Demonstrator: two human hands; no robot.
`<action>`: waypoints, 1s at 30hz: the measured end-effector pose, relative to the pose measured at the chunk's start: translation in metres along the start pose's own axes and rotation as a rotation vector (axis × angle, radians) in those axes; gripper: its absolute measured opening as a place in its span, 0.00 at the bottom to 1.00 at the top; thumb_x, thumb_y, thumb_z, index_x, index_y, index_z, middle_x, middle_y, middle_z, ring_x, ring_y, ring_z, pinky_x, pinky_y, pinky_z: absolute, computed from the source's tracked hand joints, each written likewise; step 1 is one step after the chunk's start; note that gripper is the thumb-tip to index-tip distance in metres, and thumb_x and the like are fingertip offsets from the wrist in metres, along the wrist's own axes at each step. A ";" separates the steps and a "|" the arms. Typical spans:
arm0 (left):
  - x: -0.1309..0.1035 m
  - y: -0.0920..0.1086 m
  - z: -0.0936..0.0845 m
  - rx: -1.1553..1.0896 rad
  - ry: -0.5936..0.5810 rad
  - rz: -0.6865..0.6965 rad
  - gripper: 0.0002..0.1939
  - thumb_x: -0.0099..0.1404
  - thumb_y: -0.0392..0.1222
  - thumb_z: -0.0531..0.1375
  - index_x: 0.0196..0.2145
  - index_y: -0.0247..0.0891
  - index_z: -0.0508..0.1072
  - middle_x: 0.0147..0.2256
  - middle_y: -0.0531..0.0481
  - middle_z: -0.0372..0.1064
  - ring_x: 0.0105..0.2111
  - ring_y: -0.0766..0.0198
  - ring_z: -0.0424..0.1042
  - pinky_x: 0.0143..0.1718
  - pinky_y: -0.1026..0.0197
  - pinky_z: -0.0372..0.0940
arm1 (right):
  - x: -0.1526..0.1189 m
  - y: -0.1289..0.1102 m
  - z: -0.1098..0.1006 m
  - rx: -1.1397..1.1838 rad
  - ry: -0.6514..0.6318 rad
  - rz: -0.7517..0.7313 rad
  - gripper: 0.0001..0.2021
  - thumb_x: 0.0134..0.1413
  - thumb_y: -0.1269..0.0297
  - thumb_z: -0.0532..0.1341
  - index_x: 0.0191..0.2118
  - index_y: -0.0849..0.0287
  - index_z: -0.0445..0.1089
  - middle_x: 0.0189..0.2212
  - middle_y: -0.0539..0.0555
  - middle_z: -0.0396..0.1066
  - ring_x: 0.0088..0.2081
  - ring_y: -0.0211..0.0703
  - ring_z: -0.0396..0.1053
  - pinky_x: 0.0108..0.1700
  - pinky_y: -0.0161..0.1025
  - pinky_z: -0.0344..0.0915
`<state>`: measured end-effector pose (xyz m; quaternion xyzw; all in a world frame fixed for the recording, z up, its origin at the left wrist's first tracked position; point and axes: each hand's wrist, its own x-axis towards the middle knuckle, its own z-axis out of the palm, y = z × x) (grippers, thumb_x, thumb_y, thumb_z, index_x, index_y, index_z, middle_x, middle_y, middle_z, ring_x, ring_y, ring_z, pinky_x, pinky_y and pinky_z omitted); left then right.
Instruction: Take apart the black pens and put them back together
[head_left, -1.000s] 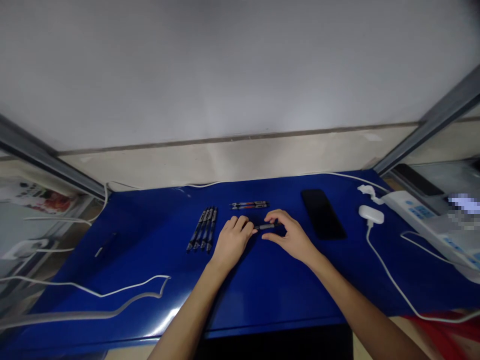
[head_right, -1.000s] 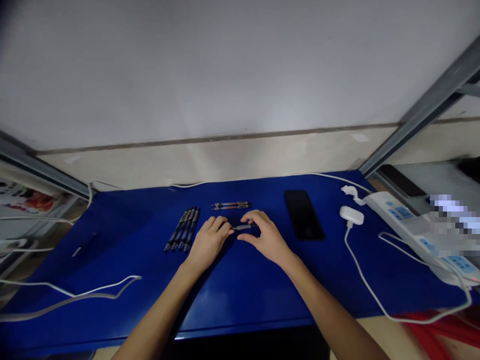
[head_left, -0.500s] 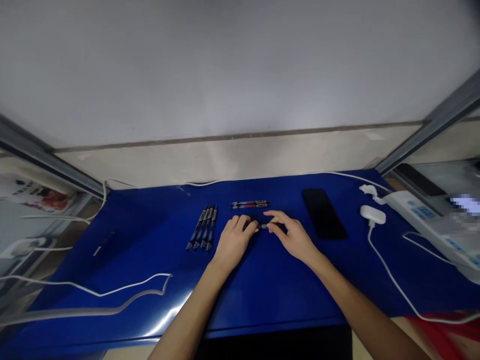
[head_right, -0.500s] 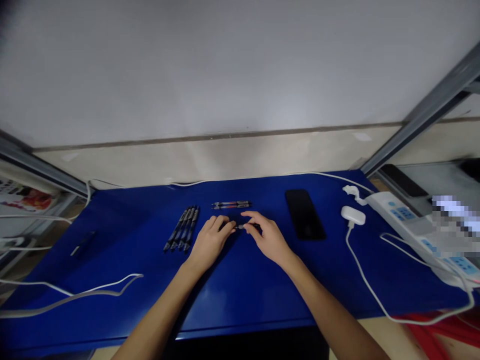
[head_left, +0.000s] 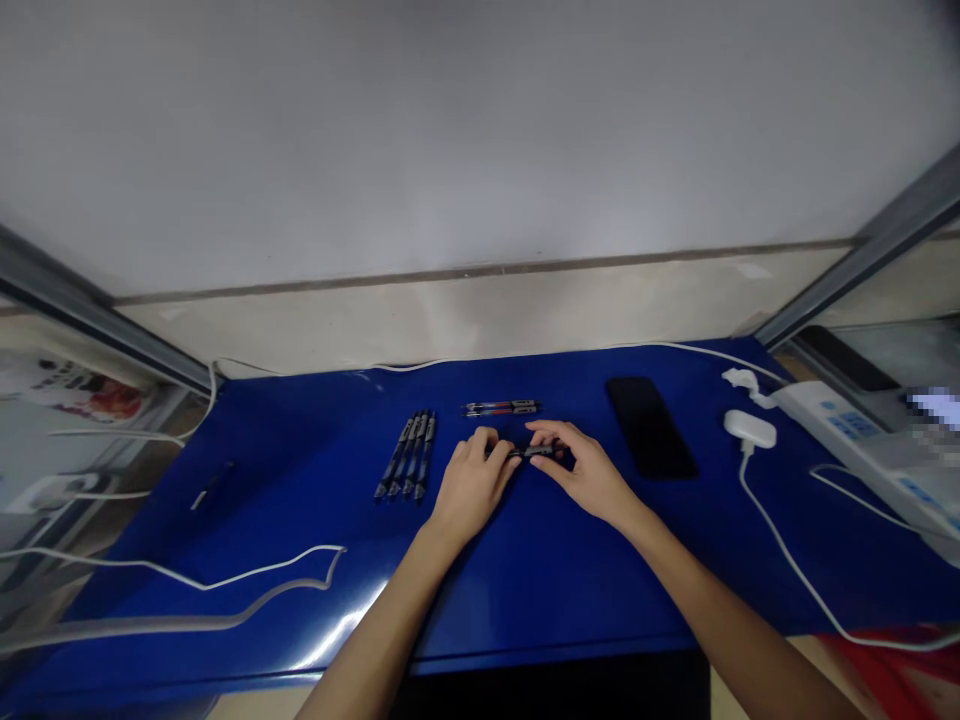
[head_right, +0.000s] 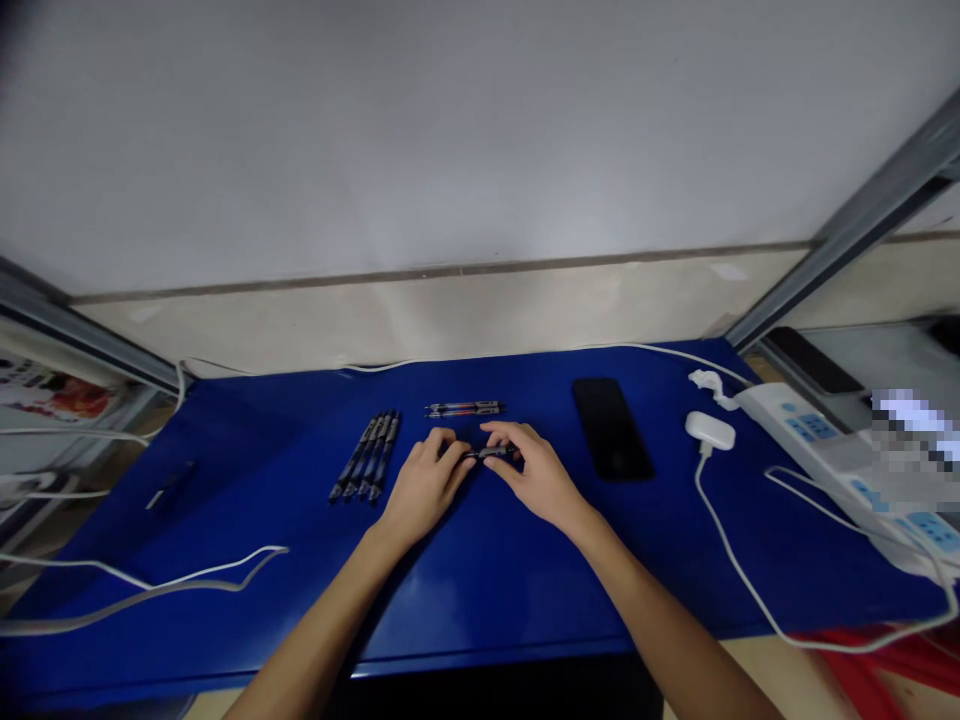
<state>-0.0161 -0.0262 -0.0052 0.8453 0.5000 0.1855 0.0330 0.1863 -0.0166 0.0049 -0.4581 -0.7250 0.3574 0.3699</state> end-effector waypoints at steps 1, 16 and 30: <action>0.000 0.000 0.000 -0.007 -0.002 -0.011 0.14 0.73 0.47 0.48 0.45 0.40 0.69 0.45 0.45 0.62 0.35 0.61 0.65 0.39 0.56 0.63 | 0.000 0.000 0.000 0.010 -0.017 0.013 0.16 0.61 0.61 0.60 0.55 0.50 0.66 0.39 0.52 0.74 0.41 0.43 0.72 0.44 0.41 0.67; 0.000 0.000 -0.002 -0.015 0.035 -0.080 0.14 0.72 0.48 0.49 0.39 0.39 0.70 0.43 0.45 0.61 0.35 0.62 0.64 0.39 0.56 0.62 | 0.000 -0.005 0.000 0.034 -0.025 0.053 0.15 0.61 0.61 0.60 0.53 0.49 0.69 0.42 0.54 0.74 0.41 0.44 0.72 0.41 0.40 0.70; 0.000 -0.010 -0.003 -0.073 0.111 -0.269 0.13 0.70 0.46 0.52 0.33 0.39 0.71 0.41 0.48 0.63 0.34 0.63 0.66 0.39 0.57 0.61 | 0.005 0.003 -0.017 0.273 0.043 0.261 0.12 0.60 0.57 0.60 0.45 0.56 0.72 0.27 0.49 0.69 0.27 0.38 0.66 0.29 0.36 0.62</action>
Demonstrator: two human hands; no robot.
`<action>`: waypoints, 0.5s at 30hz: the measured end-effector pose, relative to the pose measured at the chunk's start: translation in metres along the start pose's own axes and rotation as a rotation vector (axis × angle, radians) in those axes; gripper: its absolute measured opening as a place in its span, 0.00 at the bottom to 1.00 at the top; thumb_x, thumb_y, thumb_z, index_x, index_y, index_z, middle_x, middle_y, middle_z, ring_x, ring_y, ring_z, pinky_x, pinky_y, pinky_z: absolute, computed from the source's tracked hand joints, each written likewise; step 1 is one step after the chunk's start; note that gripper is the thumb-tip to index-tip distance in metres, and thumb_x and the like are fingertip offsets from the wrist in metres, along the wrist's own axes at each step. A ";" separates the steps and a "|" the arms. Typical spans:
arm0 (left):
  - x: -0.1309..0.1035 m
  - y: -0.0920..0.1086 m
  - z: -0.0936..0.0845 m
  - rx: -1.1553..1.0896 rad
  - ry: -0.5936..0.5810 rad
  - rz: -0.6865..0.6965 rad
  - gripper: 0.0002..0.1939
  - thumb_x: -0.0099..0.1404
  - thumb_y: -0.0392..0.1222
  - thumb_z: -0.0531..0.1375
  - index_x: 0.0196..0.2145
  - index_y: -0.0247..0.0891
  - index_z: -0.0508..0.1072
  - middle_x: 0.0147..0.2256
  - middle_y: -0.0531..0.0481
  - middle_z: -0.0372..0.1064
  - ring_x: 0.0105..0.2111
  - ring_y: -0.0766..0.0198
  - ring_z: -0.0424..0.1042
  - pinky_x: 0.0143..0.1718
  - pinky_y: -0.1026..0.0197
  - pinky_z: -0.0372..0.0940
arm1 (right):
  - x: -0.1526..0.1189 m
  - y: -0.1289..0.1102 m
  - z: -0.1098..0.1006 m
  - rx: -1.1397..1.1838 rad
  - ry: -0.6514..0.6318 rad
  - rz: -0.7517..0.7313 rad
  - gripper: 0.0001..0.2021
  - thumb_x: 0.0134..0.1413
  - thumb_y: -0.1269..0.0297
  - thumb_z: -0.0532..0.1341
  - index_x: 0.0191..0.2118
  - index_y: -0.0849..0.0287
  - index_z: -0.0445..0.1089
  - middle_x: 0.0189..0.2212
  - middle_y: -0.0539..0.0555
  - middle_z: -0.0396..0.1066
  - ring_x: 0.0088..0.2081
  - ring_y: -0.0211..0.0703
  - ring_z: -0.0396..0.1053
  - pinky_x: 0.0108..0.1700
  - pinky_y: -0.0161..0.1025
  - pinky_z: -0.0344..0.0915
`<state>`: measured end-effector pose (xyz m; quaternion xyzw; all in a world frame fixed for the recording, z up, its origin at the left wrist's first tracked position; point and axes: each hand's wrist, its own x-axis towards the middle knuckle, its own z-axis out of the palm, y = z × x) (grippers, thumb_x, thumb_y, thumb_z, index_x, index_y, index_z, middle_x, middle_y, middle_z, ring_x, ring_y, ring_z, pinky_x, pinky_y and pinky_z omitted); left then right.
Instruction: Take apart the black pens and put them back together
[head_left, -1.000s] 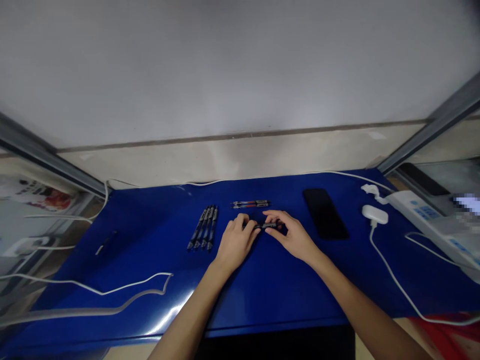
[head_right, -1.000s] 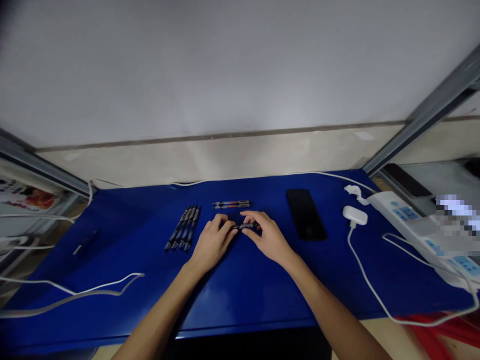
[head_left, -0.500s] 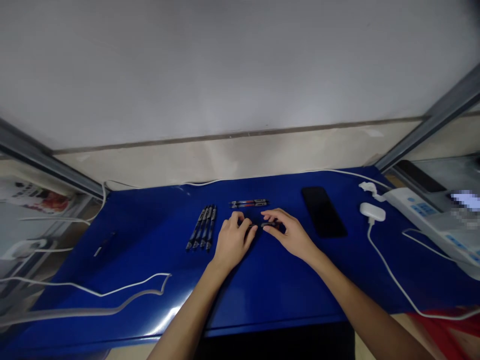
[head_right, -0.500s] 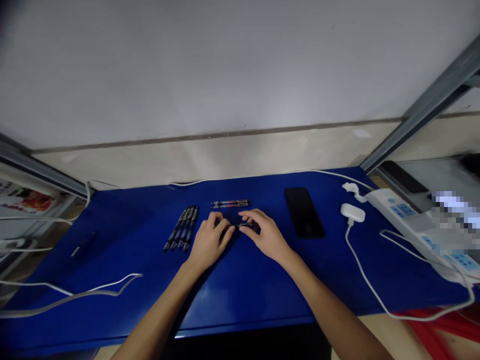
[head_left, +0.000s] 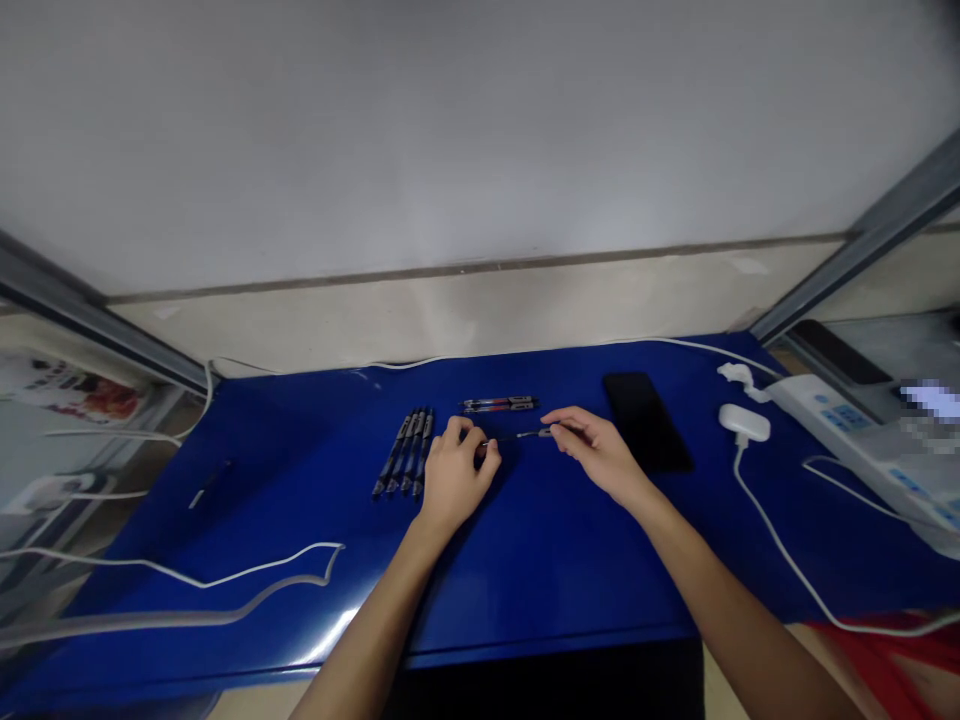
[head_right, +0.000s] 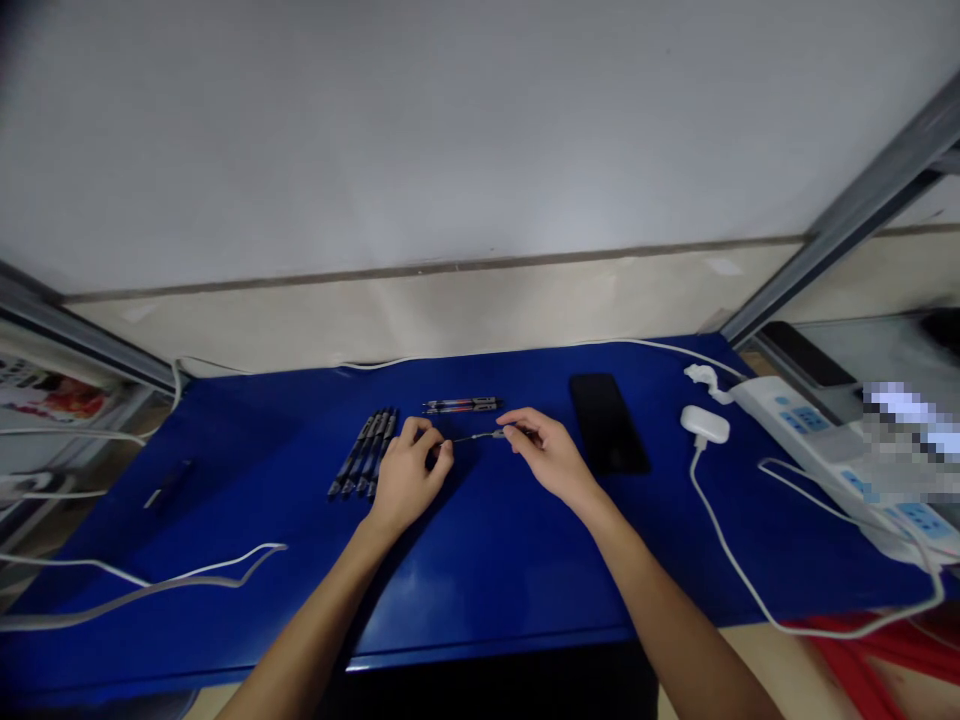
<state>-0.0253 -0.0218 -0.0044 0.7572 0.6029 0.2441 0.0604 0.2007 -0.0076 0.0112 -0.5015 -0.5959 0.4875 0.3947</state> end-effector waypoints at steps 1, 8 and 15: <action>0.000 -0.001 -0.001 -0.011 0.010 -0.023 0.13 0.70 0.46 0.52 0.32 0.39 0.70 0.41 0.48 0.63 0.33 0.63 0.66 0.38 0.57 0.61 | 0.001 0.000 -0.002 0.029 0.032 0.003 0.11 0.60 0.57 0.59 0.44 0.56 0.72 0.24 0.48 0.66 0.25 0.37 0.64 0.27 0.35 0.60; 0.003 -0.002 -0.006 -0.085 0.072 -0.117 0.13 0.69 0.45 0.52 0.29 0.39 0.69 0.39 0.49 0.64 0.33 0.64 0.67 0.36 0.59 0.62 | 0.007 0.008 -0.013 -0.083 0.356 -0.076 0.10 0.60 0.56 0.58 0.40 0.56 0.69 0.26 0.51 0.67 0.27 0.40 0.64 0.28 0.37 0.60; 0.002 -0.001 -0.004 -0.113 0.081 -0.113 0.14 0.70 0.46 0.52 0.30 0.39 0.69 0.38 0.49 0.63 0.33 0.64 0.67 0.36 0.60 0.62 | 0.009 0.023 -0.014 -0.595 0.290 -0.234 0.13 0.63 0.58 0.55 0.49 0.53 0.72 0.45 0.58 0.71 0.47 0.55 0.66 0.48 0.54 0.65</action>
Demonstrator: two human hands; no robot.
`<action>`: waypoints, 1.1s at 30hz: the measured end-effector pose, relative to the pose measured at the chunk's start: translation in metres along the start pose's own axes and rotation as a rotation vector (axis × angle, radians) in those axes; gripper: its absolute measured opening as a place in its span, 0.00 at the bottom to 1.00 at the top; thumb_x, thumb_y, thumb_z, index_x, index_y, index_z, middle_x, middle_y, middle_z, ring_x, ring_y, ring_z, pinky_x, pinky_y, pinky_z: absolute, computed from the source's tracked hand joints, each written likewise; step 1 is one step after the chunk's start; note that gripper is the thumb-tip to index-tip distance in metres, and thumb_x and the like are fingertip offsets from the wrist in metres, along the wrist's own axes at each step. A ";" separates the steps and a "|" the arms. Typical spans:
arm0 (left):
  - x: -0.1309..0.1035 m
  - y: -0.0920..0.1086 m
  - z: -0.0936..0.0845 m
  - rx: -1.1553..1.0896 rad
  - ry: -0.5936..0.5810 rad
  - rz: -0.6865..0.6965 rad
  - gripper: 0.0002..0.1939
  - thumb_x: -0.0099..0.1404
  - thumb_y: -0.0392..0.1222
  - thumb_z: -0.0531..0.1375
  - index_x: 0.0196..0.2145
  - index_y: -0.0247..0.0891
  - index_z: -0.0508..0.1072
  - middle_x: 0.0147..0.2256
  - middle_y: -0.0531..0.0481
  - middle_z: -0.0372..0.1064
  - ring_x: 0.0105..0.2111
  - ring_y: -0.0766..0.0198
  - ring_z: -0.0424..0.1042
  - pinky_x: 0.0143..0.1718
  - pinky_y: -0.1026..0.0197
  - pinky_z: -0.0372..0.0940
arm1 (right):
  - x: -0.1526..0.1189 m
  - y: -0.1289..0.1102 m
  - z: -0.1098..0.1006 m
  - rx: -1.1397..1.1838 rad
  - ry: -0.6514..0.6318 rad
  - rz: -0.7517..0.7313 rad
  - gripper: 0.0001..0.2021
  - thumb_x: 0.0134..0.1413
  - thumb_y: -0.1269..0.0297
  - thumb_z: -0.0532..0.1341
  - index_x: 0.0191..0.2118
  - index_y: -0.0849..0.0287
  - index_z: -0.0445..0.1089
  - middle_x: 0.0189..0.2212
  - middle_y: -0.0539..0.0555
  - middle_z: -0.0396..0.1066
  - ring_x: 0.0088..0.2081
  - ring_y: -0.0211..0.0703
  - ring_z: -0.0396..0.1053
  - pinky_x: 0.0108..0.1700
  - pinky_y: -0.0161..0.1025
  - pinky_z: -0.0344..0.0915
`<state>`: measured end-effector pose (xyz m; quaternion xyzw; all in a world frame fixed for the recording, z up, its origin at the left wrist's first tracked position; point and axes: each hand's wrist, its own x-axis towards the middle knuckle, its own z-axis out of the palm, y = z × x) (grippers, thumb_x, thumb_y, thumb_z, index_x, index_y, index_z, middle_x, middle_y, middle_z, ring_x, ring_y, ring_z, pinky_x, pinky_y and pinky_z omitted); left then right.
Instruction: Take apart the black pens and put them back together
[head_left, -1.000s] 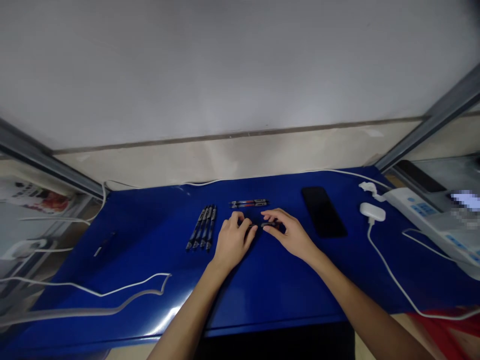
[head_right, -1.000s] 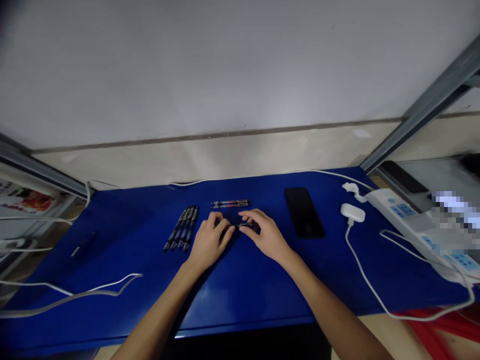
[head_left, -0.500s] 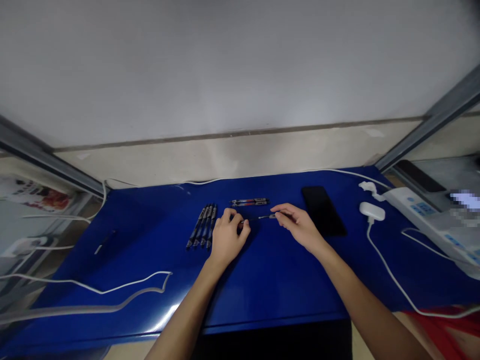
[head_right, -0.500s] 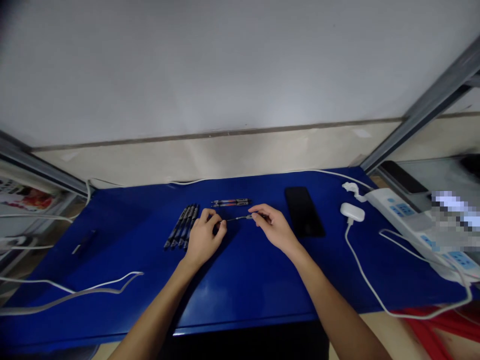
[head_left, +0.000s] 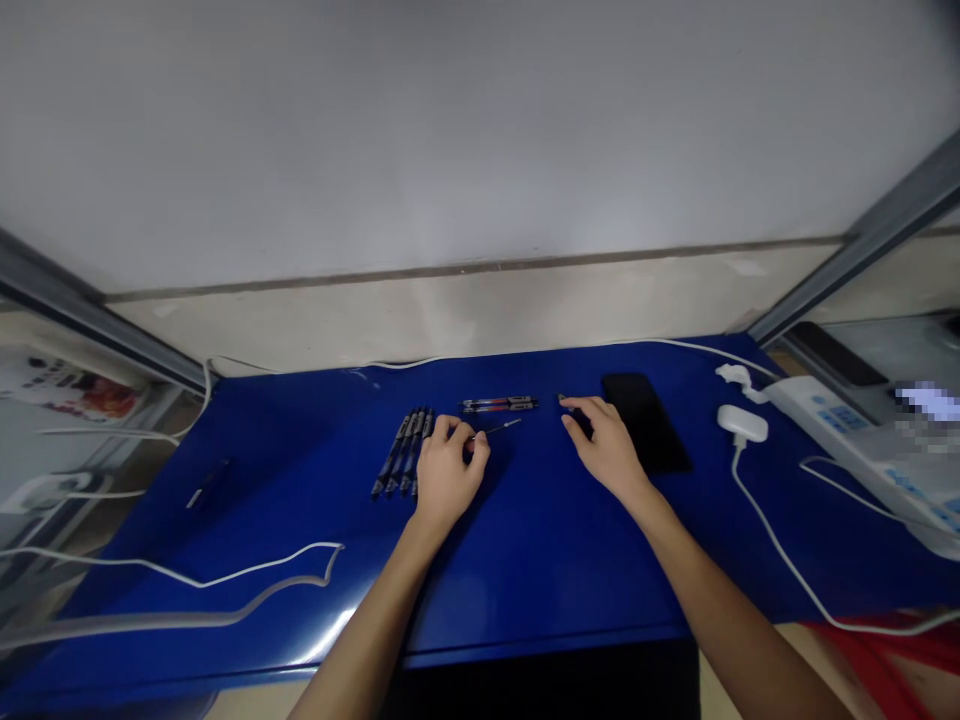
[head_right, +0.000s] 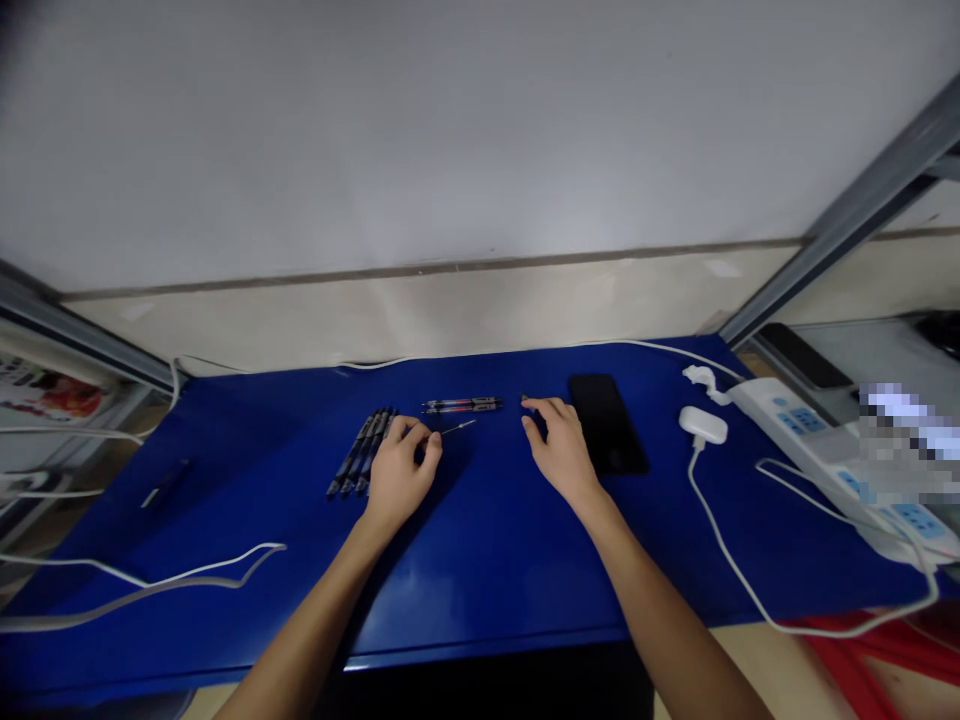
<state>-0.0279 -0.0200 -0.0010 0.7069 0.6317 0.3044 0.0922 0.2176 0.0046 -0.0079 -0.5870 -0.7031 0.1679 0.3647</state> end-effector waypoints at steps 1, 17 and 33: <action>0.000 0.000 0.001 -0.003 -0.002 0.005 0.14 0.70 0.46 0.52 0.30 0.39 0.69 0.38 0.49 0.63 0.33 0.64 0.67 0.36 0.60 0.62 | -0.001 0.000 0.001 -0.025 -0.019 -0.021 0.13 0.63 0.59 0.55 0.49 0.52 0.72 0.46 0.58 0.71 0.48 0.56 0.66 0.51 0.56 0.64; -0.004 0.004 0.002 0.007 -0.030 0.093 0.20 0.68 0.55 0.54 0.27 0.38 0.70 0.39 0.48 0.62 0.33 0.65 0.67 0.37 0.60 0.63 | -0.010 -0.032 0.007 0.459 -0.307 0.121 0.22 0.67 0.49 0.49 0.31 0.57 0.72 0.25 0.52 0.70 0.29 0.41 0.69 0.34 0.39 0.66; 0.000 -0.001 0.000 -0.061 0.006 0.042 0.18 0.71 0.49 0.51 0.28 0.38 0.70 0.37 0.49 0.63 0.32 0.66 0.66 0.36 0.62 0.62 | -0.007 -0.031 0.003 0.479 -0.289 0.175 0.11 0.61 0.55 0.59 0.34 0.56 0.72 0.29 0.50 0.72 0.31 0.41 0.69 0.36 0.38 0.65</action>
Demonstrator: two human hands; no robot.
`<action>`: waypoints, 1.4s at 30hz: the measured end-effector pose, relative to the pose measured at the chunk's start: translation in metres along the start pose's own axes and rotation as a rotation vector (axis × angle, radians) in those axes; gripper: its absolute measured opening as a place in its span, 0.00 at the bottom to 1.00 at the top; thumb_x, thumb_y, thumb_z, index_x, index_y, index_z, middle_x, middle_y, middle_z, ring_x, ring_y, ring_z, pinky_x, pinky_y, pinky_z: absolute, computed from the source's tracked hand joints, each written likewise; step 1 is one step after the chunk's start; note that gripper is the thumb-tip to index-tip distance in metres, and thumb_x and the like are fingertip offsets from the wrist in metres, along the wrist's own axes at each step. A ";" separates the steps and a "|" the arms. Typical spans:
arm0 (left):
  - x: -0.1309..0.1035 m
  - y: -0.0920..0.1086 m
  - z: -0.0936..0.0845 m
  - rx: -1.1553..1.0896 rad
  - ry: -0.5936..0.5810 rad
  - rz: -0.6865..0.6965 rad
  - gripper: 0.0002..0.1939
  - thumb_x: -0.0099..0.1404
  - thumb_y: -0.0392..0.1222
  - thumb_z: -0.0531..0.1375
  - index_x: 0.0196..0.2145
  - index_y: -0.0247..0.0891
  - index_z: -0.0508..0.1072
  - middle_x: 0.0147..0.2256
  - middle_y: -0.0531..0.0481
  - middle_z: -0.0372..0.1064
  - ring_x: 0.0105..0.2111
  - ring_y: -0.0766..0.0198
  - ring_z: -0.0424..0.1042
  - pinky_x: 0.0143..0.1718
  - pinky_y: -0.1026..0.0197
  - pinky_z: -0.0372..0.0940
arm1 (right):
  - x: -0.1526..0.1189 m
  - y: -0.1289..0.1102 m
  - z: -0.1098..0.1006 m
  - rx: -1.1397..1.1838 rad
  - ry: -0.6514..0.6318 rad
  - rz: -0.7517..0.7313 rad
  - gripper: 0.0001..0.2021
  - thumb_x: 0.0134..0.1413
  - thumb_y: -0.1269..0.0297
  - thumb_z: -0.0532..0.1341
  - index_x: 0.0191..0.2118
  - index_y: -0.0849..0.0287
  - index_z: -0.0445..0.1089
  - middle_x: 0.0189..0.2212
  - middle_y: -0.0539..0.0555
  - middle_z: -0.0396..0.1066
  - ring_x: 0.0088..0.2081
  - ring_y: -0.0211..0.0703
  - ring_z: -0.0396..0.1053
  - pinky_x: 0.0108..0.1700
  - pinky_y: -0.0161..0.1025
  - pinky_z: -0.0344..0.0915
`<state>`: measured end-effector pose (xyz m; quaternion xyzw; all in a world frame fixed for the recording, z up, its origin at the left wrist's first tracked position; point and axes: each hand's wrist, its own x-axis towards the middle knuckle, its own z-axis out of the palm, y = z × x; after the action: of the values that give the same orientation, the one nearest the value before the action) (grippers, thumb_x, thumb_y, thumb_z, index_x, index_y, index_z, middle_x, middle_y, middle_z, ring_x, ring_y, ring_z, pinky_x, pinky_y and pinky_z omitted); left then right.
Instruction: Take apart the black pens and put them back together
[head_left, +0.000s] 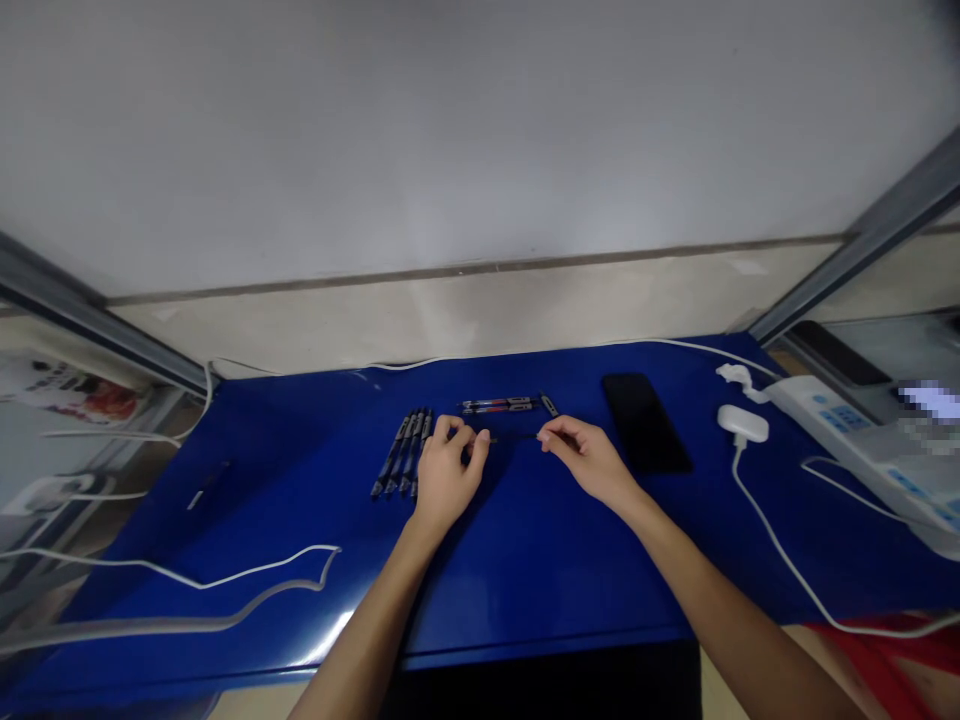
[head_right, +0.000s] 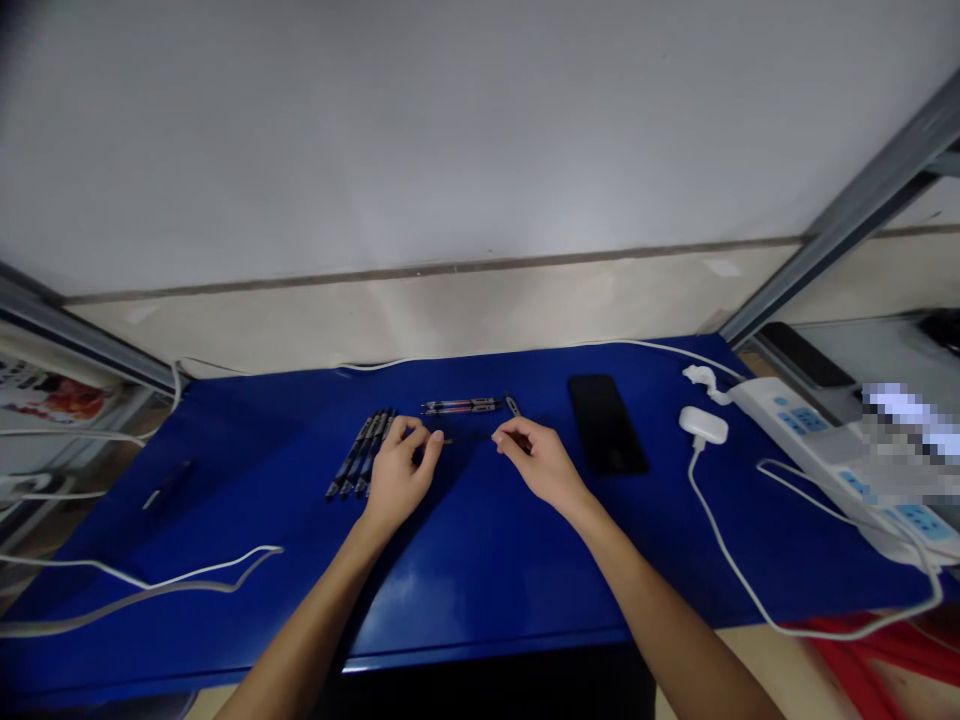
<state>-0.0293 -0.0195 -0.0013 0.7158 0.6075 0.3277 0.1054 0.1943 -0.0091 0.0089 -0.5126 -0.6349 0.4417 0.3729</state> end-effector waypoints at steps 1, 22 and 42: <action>0.000 0.000 0.000 -0.003 0.000 -0.005 0.18 0.71 0.49 0.51 0.28 0.38 0.70 0.37 0.49 0.63 0.32 0.67 0.66 0.36 0.62 0.62 | 0.000 0.000 0.000 0.010 0.003 -0.002 0.10 0.60 0.55 0.59 0.35 0.56 0.72 0.30 0.51 0.73 0.33 0.41 0.70 0.38 0.39 0.65; -0.001 -0.002 0.003 -0.013 -0.004 -0.034 0.17 0.72 0.49 0.49 0.28 0.38 0.67 0.37 0.50 0.63 0.33 0.66 0.66 0.38 0.62 0.61 | -0.002 0.000 0.000 -0.033 -0.001 0.020 0.12 0.61 0.54 0.59 0.32 0.55 0.73 0.26 0.50 0.72 0.30 0.40 0.70 0.34 0.37 0.65; 0.000 -0.001 0.002 -0.017 -0.004 -0.047 0.18 0.72 0.49 0.49 0.29 0.39 0.67 0.38 0.49 0.63 0.33 0.65 0.66 0.38 0.61 0.61 | -0.001 0.001 -0.001 -0.038 -0.001 0.008 0.13 0.61 0.53 0.59 0.33 0.55 0.74 0.27 0.50 0.73 0.29 0.41 0.71 0.33 0.37 0.65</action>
<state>-0.0292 -0.0189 -0.0037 0.7010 0.6213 0.3287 0.1204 0.1953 -0.0098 0.0082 -0.5220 -0.6412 0.4312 0.3612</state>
